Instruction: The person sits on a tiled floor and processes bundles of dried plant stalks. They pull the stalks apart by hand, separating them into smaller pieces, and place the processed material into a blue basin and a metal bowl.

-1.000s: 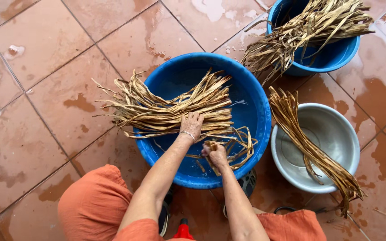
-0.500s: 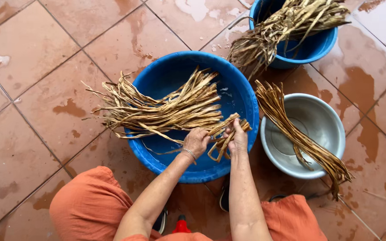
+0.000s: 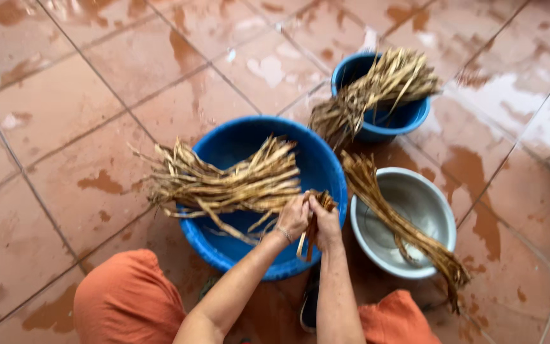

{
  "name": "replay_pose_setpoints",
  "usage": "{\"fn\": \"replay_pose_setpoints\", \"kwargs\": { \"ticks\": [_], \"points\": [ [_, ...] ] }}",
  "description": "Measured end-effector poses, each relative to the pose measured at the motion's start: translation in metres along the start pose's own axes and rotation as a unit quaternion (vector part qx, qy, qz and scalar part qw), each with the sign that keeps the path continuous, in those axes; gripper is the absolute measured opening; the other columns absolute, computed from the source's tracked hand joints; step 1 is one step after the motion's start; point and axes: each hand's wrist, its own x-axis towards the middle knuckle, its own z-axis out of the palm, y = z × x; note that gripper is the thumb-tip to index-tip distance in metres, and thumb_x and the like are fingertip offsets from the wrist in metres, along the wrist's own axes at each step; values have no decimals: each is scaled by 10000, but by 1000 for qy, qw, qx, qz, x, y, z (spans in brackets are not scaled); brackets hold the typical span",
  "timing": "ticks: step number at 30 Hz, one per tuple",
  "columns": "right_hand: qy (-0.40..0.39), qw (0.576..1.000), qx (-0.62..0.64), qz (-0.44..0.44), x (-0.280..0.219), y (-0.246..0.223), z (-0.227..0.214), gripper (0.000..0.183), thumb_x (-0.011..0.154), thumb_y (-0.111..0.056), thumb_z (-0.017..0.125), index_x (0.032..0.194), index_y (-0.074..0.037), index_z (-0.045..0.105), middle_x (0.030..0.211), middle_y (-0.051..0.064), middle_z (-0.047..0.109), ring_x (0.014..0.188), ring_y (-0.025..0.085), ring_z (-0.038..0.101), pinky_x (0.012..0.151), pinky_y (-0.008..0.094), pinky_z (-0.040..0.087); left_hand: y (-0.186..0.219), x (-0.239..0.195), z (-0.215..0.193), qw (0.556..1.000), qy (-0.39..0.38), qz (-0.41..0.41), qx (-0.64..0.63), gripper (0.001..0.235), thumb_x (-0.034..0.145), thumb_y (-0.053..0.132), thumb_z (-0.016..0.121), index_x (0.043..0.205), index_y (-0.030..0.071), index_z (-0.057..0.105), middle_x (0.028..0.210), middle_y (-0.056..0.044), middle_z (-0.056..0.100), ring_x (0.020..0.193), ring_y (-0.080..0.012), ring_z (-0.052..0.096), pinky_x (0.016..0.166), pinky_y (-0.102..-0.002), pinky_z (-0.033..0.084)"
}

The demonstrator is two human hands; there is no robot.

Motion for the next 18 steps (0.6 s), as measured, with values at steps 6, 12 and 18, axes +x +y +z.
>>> {"fn": "replay_pose_setpoints", "kwargs": {
  "ticks": [6,12,18],
  "points": [
    [-112,991,64,38,15,14,-1,303,938,-181,585,1103,20,740,1069,107,787,950,200,748,839,323,611,21,12,-17,991,-78,-82,66,354,973,247,449,1243,60,581,1045,-288,683,986,-473,664,863,-556,530],
    [65,992,107,-24,49,34,4,164,1026,-117,620,1031,35,683,995,173,736,868,256,726,793,375,603,27,26,-26,976,-118,-127,129,386,918,326,481,1053,53,719,1014,-267,703,957,-467,670,883,-541,542],
    [177,976,110,69,67,21,-13,187,1029,-190,591,900,-56,605,763,54,640,636,173,593,586,398,521,14,-9,4,958,-176,-118,195,407,1003,312,431,995,-12,676,921,-278,724,901,-440,694,856,-538,540]
  ]
}}
